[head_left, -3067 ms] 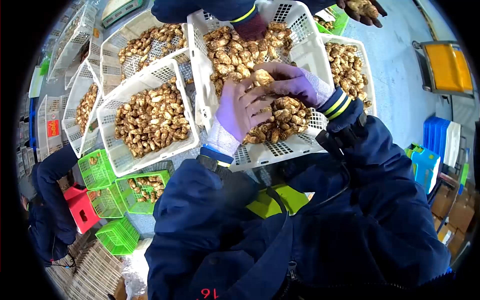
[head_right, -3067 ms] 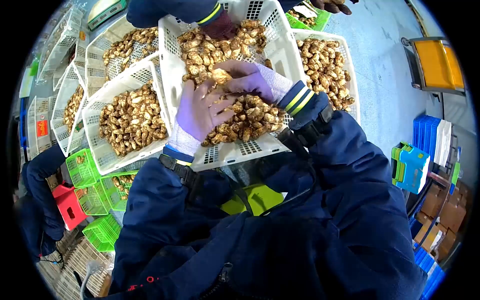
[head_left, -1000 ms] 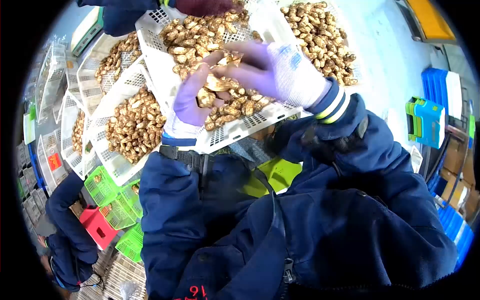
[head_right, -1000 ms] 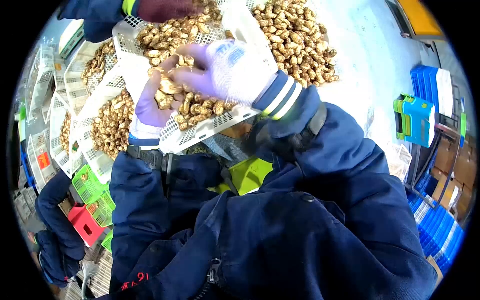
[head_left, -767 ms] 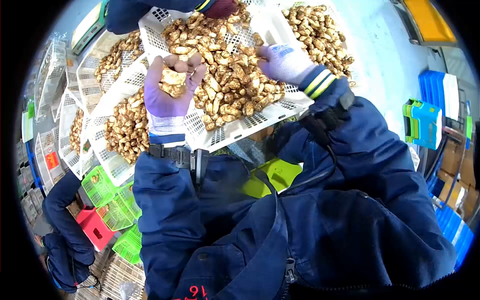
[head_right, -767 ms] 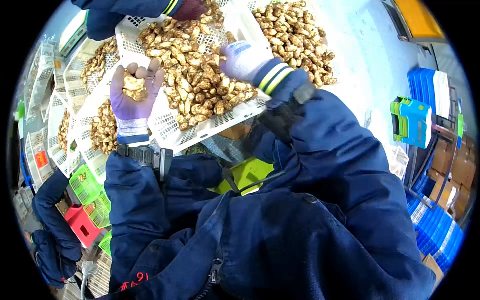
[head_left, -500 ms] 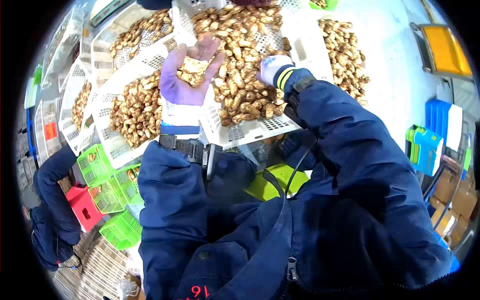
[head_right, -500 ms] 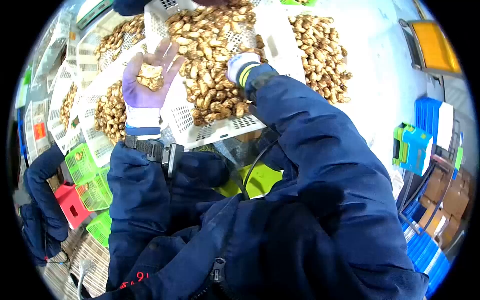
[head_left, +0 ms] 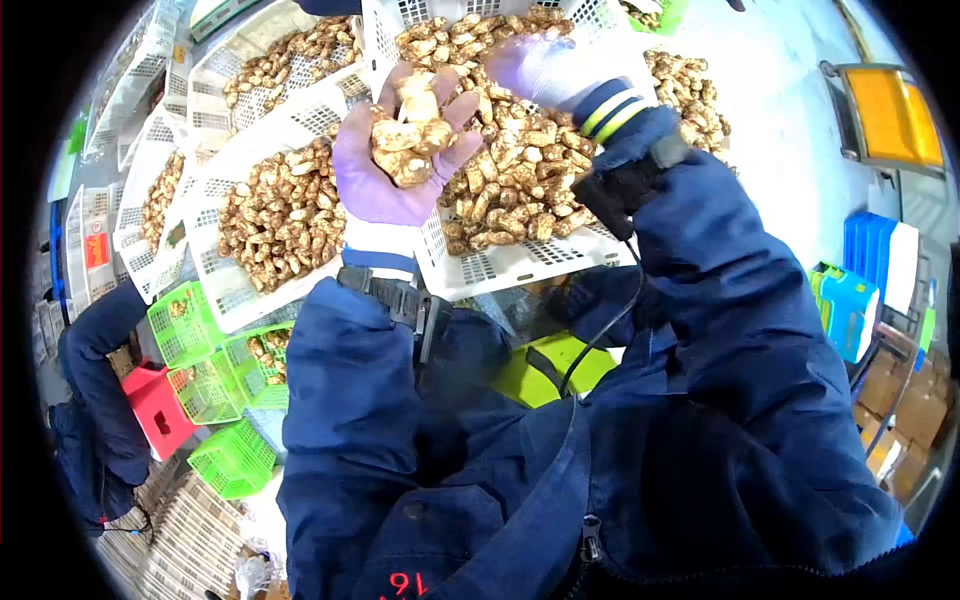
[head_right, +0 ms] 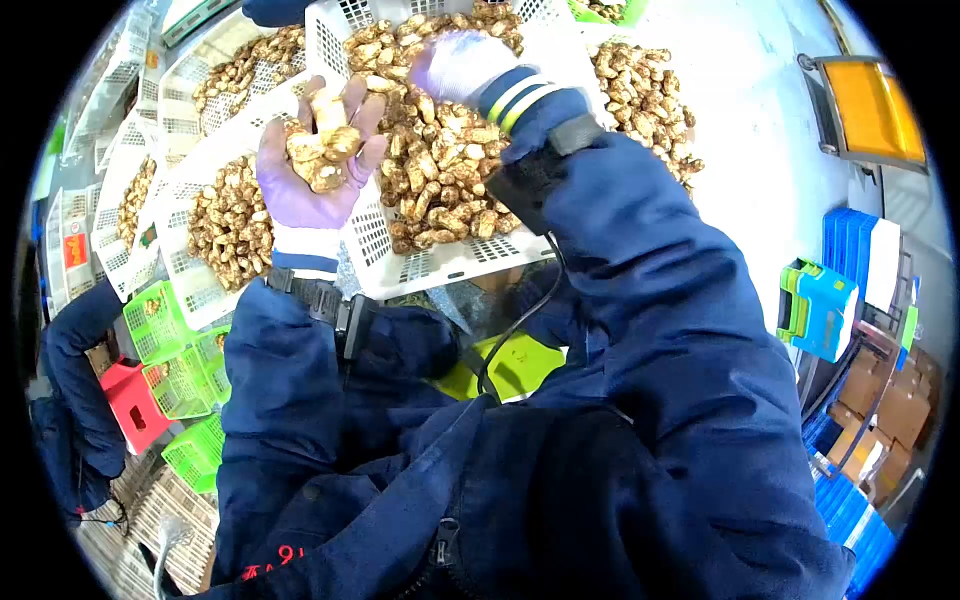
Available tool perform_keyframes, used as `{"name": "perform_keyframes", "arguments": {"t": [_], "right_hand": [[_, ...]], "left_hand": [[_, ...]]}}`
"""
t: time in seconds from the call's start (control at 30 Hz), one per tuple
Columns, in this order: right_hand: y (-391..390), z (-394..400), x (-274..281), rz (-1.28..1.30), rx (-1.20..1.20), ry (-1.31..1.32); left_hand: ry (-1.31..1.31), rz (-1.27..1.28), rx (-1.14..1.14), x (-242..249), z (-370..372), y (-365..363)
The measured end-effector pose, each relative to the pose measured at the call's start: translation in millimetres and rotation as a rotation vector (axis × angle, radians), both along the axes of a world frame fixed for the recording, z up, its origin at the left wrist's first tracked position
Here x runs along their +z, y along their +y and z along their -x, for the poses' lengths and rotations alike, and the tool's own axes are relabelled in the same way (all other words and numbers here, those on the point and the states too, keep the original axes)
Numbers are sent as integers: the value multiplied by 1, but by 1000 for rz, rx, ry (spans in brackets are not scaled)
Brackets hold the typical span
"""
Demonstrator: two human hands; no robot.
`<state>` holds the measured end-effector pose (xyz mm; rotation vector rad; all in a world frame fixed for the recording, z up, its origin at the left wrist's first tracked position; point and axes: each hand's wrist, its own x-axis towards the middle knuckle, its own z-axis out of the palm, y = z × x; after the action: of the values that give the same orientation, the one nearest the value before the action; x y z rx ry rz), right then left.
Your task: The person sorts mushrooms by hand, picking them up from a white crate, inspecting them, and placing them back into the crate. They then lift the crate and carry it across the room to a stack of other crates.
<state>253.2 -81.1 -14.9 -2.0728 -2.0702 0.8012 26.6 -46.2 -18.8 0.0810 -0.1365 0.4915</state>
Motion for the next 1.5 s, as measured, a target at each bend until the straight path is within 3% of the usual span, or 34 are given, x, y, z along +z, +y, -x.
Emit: {"name": "perform_keyframes", "arguments": {"t": [0.03, 0.13, 0.2, 0.37, 0.4, 0.47, 0.5, 0.57, 0.6, 0.67, 0.73, 0.77, 0.87, 0.9, 0.93, 0.97, 1.0, 1.07, 1.1, 1.13, 1.2, 1.27, 1.33, 1.4, 1.43, 1.5], "right_hand": [[0, 10, -19, 54, 115, -221], [-16, 64, -38, 375, 112, -234], [-25, 77, -63, 200, 34, -230], [-23, 39, -71, 211, -56, 24], [-28, 24, -41, 75, -52, 37], [-32, 3, 5, 180, -377, 437], [-36, 3, 44, 120, -467, 502], [-53, 8, 93, -118, -406, 691], [-60, 16, 118, -79, -372, 667], [-71, 25, 113, -313, -166, 387], [-85, 44, 122, -284, -147, 259], [-89, 48, 127, -273, -111, 94], [-89, 27, 120, -310, -252, 295], [-83, 6, 98, -577, -225, 150], [-81, -4, 95, -469, -321, 361], [-87, -12, 96, -122, -460, 183], [-88, -26, 66, -103, -258, -201], [-108, -40, -6, 153, 2, -189], [-102, -11, 28, 478, -67, -87], [-116, -18, -18, 362, 33, -110], [-118, -9, -43, 543, 79, -180], [-125, -11, -66, 487, 84, -253], [-120, -10, -73, 491, 45, -289], [-114, -18, -78, 499, 14, -267], [-109, -15, -33, 441, -67, -197], [-99, -26, -10, 281, -289, 21]], "left_hand": [[38, 0, 24, 2, -1, 1], [151, -19, 116, 7, 1, 2], [194, 2, 130, 4, 2, 4], [420, 39, 175, 3, 5, 5], [454, 33, 173, 6, 5, 4], [523, 21, 158, 12, 3, -2], [593, -6, 165, 22, 0, -9], [524, -46, 124, 28, -5, -19], [449, -52, 80, 31, -9, -23], [279, -8, -13, 34, -17, -31], [397, -1, 36, 43, -19, -45], [238, 77, -32, 34, -19, -46], [248, 61, -53, 38, -19, -49], [187, 73, -46, 35, -17, -43], [128, 5, -61, 31, -15, -31], [59, -8, -22, 30, -13, -22], [-12, -24, 17, 33, -12, -12], [-30, 51, 190, 41, 2, 12], [12, 114, 323, 50, 16, 25], [51, 176, 460, 55, 32, 38], [11, 433, 654, 48, 67, 59], [231, 469, 734, 38, 75, 58], [445, 409, 507, 18, 63, 48], [653, 192, 248, 24, 30, 17], [715, 10, 134, 25, 17, 3], [794, -229, 9, 18, 1, -23]]}}
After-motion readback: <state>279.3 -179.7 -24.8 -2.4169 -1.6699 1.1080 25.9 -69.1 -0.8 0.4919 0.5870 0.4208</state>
